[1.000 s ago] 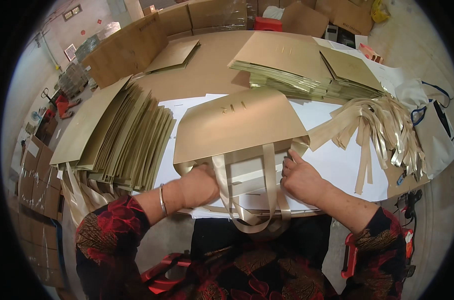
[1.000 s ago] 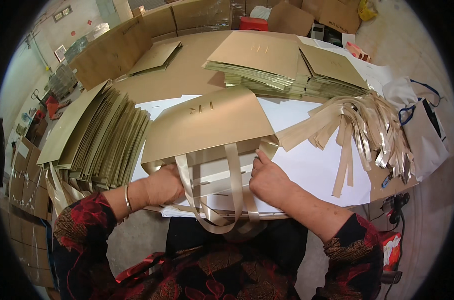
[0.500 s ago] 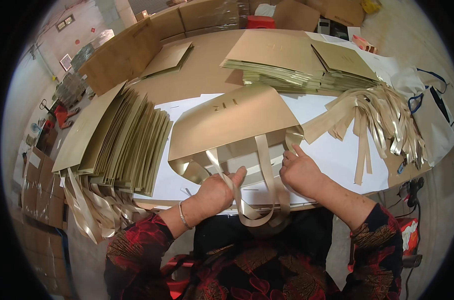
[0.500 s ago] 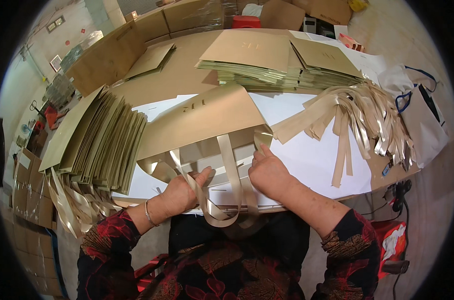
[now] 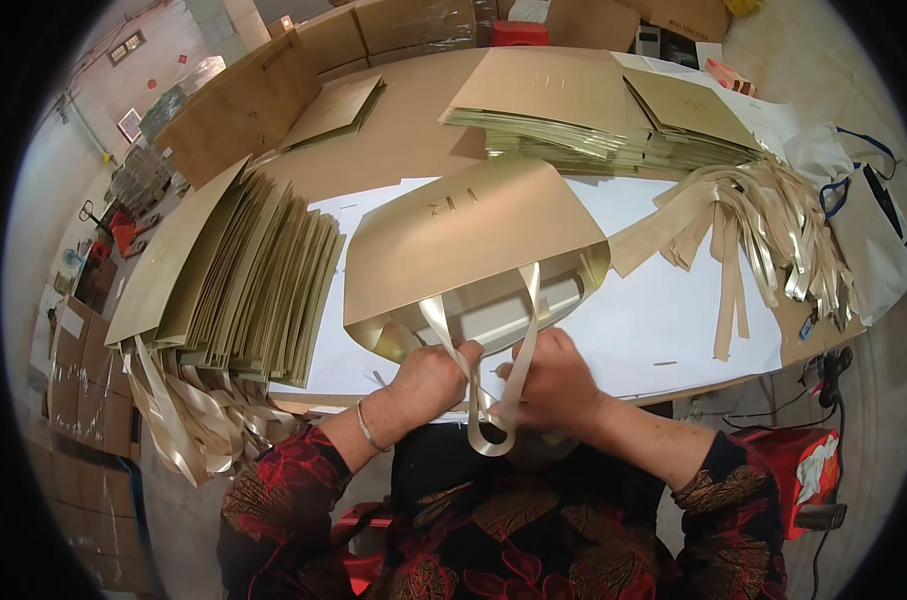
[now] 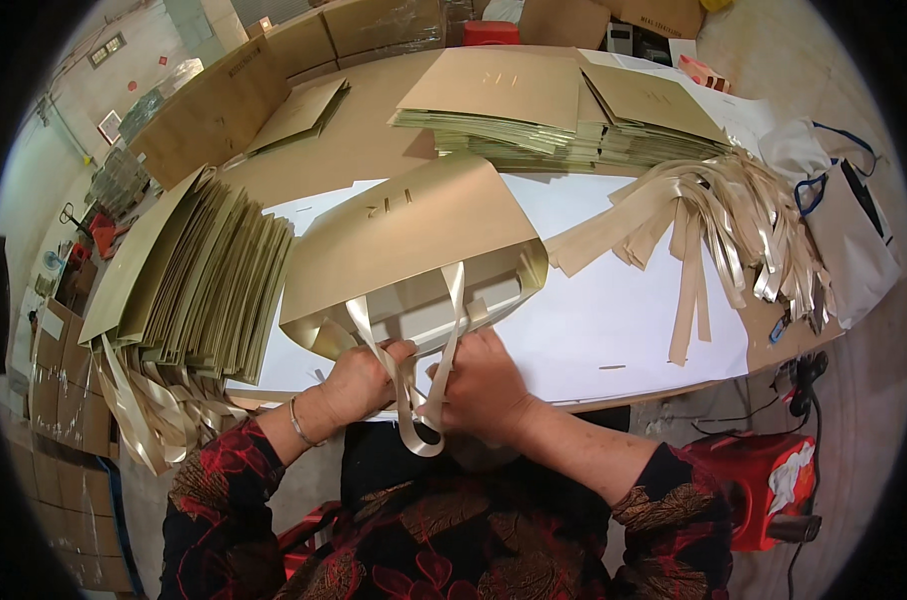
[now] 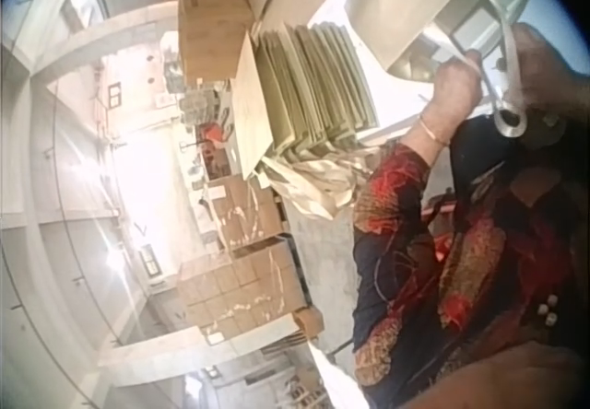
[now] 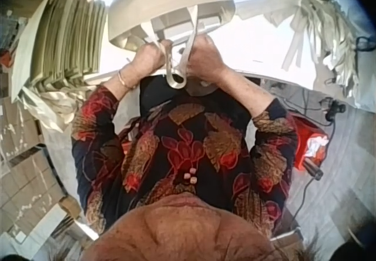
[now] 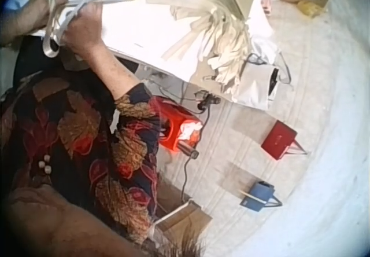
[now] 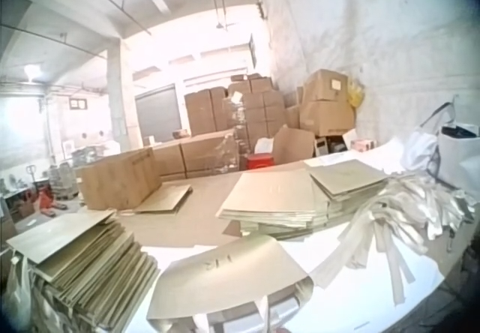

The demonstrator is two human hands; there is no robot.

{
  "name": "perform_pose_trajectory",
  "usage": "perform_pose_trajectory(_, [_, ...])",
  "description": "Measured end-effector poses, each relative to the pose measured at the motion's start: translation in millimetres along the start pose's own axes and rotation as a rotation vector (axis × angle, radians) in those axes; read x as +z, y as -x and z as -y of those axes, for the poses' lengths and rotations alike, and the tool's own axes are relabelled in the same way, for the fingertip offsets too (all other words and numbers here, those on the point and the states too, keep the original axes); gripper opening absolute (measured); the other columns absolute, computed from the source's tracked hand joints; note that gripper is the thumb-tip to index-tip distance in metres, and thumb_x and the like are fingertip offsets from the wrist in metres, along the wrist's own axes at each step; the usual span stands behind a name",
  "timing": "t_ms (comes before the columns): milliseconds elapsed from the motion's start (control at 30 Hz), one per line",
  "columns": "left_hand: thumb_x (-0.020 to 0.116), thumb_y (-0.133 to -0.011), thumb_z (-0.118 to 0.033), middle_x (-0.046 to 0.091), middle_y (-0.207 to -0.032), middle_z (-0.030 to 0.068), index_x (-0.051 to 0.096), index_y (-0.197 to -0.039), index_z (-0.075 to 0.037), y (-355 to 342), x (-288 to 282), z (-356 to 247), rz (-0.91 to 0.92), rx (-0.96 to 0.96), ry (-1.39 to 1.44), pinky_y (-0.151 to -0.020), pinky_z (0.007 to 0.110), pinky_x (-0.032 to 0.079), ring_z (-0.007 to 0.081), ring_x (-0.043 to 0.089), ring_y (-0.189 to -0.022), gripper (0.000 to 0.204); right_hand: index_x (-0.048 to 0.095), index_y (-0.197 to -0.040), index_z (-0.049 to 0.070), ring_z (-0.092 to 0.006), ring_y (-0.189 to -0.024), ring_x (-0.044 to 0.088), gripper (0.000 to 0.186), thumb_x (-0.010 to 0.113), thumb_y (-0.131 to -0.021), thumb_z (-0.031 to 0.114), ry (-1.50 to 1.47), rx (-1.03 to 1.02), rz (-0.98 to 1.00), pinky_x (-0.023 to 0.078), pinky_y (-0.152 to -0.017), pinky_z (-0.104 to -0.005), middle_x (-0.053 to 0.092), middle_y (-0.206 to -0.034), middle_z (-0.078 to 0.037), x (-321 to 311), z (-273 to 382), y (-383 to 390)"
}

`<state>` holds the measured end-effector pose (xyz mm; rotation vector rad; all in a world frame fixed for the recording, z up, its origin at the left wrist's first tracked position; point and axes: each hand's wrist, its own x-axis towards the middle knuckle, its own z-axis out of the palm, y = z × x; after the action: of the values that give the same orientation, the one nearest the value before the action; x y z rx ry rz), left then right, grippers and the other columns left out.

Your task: Manually assemble paper gift bags by attaching handles using a hot glue gun.

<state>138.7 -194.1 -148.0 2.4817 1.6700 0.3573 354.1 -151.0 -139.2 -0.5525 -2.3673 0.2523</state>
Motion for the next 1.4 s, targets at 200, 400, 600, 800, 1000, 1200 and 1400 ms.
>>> perform_pose_trajectory(200, [0.068,-0.074,-0.011,0.064,-0.082,0.0144,0.057,-0.103,-0.006,0,-4,-3,-0.003,0.016,0.008,-0.061,0.042,0.054,0.0343,0.067,-0.072,0.031,0.067,-0.076,0.010,-0.0272,-0.072,0.059,0.023,0.070,-0.069,0.032,0.068,0.069,0.198,0.041,-0.073,-0.0433,0.061,-0.072,-0.007,20,17,16])
perform_pose_trajectory(400, [0.065,-0.072,-0.007,0.064,-0.087,0.0143,0.057,-0.101,-0.004,3,1,1,0.011,0.026,-0.016,-0.063,0.041,0.054,0.0338,0.067,-0.077,0.030,0.066,-0.075,0.008,-0.0254,-0.073,0.061,0.012,0.064,-0.071,0.019,0.229,0.038,0.376,0.041,-0.071,-0.0409,0.064,-0.077,-0.007,3,20,14])
perform_pose_trajectory(600, [0.061,-0.073,-0.015,0.063,-0.106,0.0162,0.057,-0.112,0.005,12,-3,-15,-0.112,0.315,-0.330,-0.086,0.043,0.049,0.0330,0.060,-0.102,0.044,0.068,-0.084,0.005,-0.0291,-0.084,0.062,0.021,0.063,-0.073,0.021,0.201,0.033,0.479,0.044,-0.078,-0.0421,0.065,-0.087,-0.013,-6,34,12])
perform_pose_trajectory(800, [0.057,-0.077,-0.018,0.063,-0.111,0.0191,0.062,-0.112,0.002,8,-12,-26,-0.002,0.218,-0.297,-0.082,0.041,0.048,0.0327,0.060,-0.094,0.041,0.066,-0.092,0.002,-0.0340,-0.094,0.059,0.026,0.063,-0.076,0.023,0.199,-0.029,0.228,0.045,-0.083,-0.0442,0.062,-0.096,-0.017,3,14,12])
perform_pose_trajectory(1000, [0.058,-0.082,-0.012,0.065,-0.100,0.0185,0.064,-0.109,-0.002,-54,-12,-22,0.060,0.004,-0.014,-0.071,0.038,0.052,0.0288,0.064,-0.083,0.030,0.064,-0.101,0.005,-0.0315,-0.101,0.059,0.033,0.067,-0.079,0.029,0.106,0.044,0.304,0.043,-0.089,-0.0459,0.063,-0.102,-0.015,-5,17,9])
perform_pose_trajectory(1200, [0.058,-0.094,-0.014,0.061,-0.099,0.0044,0.061,-0.114,-0.005,-100,54,-10,-0.042,-0.393,1.522,-0.075,0.024,0.050,0.0120,0.058,-0.086,0.023,0.060,-0.111,0.010,-0.0291,-0.108,0.056,0.043,0.073,-0.077,0.032,0.048,0.025,0.320,0.042,-0.093,-0.0454,0.061,-0.108,-0.012,-15,13,7])
perform_pose_trajectory(1400, [0.054,-0.096,-0.015,0.061,-0.114,0.0068,0.055,-0.124,-0.001,-89,4,-32,0.182,-0.473,1.484,-0.089,0.030,0.049,0.0164,0.058,-0.102,0.032,0.061,-0.117,0.010,-0.0313,-0.102,0.060,0.041,0.071,-0.077,0.008,-0.408,0.034,0.292,0.047,-0.089,-0.0406,0.064,-0.107,-0.011,-81,35,-28])
